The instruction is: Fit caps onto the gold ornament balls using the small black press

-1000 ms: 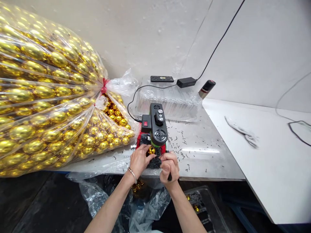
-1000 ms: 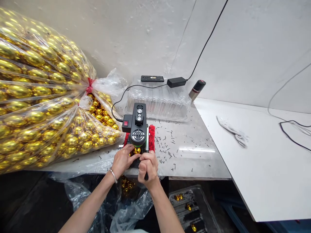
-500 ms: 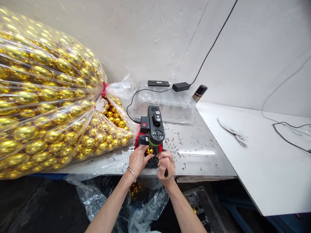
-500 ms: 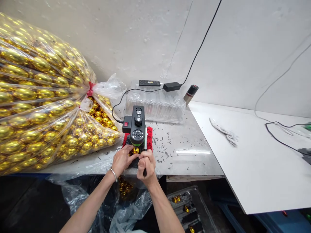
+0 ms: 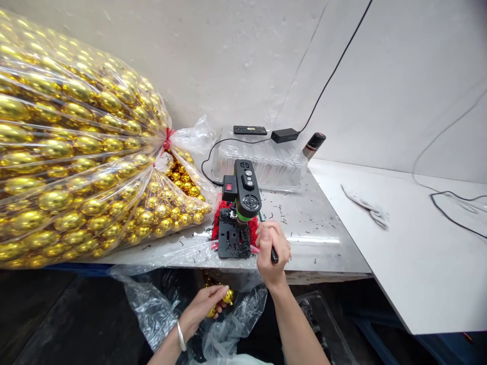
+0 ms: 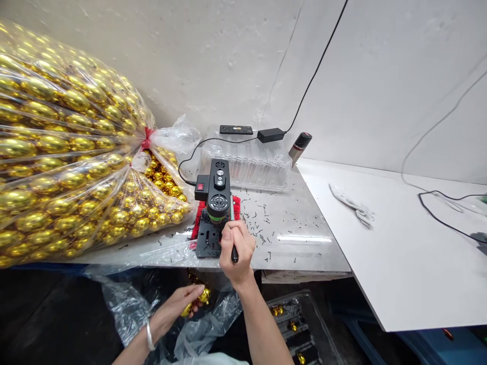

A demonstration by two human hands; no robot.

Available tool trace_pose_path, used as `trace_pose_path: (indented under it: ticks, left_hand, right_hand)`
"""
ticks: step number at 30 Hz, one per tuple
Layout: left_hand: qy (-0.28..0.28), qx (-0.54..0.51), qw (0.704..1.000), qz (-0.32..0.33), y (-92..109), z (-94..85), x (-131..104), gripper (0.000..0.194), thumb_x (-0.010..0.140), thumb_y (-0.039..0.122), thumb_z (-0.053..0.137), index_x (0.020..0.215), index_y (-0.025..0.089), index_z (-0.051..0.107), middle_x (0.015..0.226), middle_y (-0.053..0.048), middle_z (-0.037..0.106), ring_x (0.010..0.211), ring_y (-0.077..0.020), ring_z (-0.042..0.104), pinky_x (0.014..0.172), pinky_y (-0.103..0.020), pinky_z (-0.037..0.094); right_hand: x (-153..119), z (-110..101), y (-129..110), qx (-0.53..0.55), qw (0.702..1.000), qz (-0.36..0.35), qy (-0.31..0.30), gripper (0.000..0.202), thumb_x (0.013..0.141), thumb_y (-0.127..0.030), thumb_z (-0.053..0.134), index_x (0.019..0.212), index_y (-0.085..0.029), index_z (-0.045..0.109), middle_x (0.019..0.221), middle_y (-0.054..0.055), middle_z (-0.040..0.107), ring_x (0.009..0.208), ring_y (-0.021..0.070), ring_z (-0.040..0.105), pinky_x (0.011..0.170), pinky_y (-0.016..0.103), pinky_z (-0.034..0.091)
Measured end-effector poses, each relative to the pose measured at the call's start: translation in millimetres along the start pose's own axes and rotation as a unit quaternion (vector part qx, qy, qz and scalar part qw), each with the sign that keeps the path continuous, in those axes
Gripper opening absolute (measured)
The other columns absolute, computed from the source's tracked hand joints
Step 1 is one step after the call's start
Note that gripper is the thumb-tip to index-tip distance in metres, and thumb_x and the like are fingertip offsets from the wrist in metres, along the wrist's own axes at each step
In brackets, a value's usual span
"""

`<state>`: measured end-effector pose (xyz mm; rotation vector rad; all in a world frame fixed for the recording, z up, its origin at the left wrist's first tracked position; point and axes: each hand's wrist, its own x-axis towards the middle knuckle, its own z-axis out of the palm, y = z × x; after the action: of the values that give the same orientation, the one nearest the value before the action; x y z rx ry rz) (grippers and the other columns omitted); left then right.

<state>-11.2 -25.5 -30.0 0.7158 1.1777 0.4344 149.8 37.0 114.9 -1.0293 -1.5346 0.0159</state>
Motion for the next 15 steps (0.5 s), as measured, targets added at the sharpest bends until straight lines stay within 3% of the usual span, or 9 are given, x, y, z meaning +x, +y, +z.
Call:
trace_pose_path:
  ticks: [3,6,9,11,13,15]
  left_hand:
    - [0.051,-0.179,0.977,-0.105,-32.4,-5.0,2.7,0.041,0.069,0.051,0.073,0.086,0.015,0.065,0.068,-0.002,0.065,0.054,-0.0105,0.058,0.049,-0.019,0.046]
    - [0.003,-0.306,0.945,-0.114,-32.4,-11.3,-7.1,0.027,0.072,0.026,0.074,0.094,0.012,0.067,0.082,-0.006,0.068,0.071,-0.014,0.066,0.066,-0.023,0.054]
    - [-0.061,-0.343,0.936,-0.051,-5.2,-14.8,-25.6,0.035,0.067,0.005,0.073,0.101,0.011,0.068,0.094,-0.009,0.069,0.092,-0.0188,0.067,0.085,-0.026,0.053]
    - [-0.073,-0.337,0.939,-0.001,21.1,-14.7,-35.6,0.038,0.068,0.006,0.072,0.105,0.012,0.067,0.1,-0.01,0.069,0.097,-0.0203,0.066,0.09,-0.028,0.052]
    - [-0.06,-0.323,0.943,0.047,48.1,-13.1,-39.5,0.034,0.075,0.014,0.071,0.108,0.012,0.066,0.1,-0.009,0.069,0.09,-0.0173,0.068,0.083,-0.025,0.055]
    - [-0.037,-0.319,0.944,0.076,71.3,-10.1,-37.1,0.028,0.081,0.021,0.066,0.108,0.014,0.065,0.093,-0.007,0.07,0.075,-0.0115,0.067,0.065,-0.018,0.055]
  right_hand:
    - [-0.8,-1.0,0.2,-0.001,1.0,-0.002,-0.006,0.027,0.087,-0.007,0.039,0.064,-0.02,0.044,0.066,0.001,0.049,0.066,0.0125,0.05,0.059,0.027,0.038]
    - [-0.4,-2.4,-0.5,0.0,1.0,-0.006,-0.014,0.026,0.087,-0.006,0.039,0.066,-0.02,0.045,0.066,0.001,0.049,0.066,0.0126,0.051,0.058,0.027,0.038]
    - [-1.8,-2.0,-0.4,0.002,1.0,-0.003,-0.009,0.027,0.088,-0.007,0.038,0.065,-0.02,0.045,0.065,0.001,0.049,0.067,0.0136,0.051,0.059,0.028,0.039]
    - [-3.2,-1.1,0.3,0.005,1.0,-0.002,-0.005,0.027,0.088,-0.008,0.038,0.065,-0.02,0.044,0.064,0.0,0.048,0.068,0.014,0.052,0.06,0.028,0.039]
    - [-4.4,-0.5,1.2,0.007,1.0,-0.004,-0.006,0.027,0.088,-0.008,0.038,0.064,-0.02,0.044,0.064,0.0,0.048,0.068,0.0141,0.052,0.061,0.029,0.039]
    - [-5.2,-0.4,2.1,0.009,1.0,-0.007,-0.008,0.027,0.088,-0.007,0.038,0.064,-0.02,0.044,0.065,0.0,0.049,0.068,0.0138,0.051,0.061,0.028,0.04]
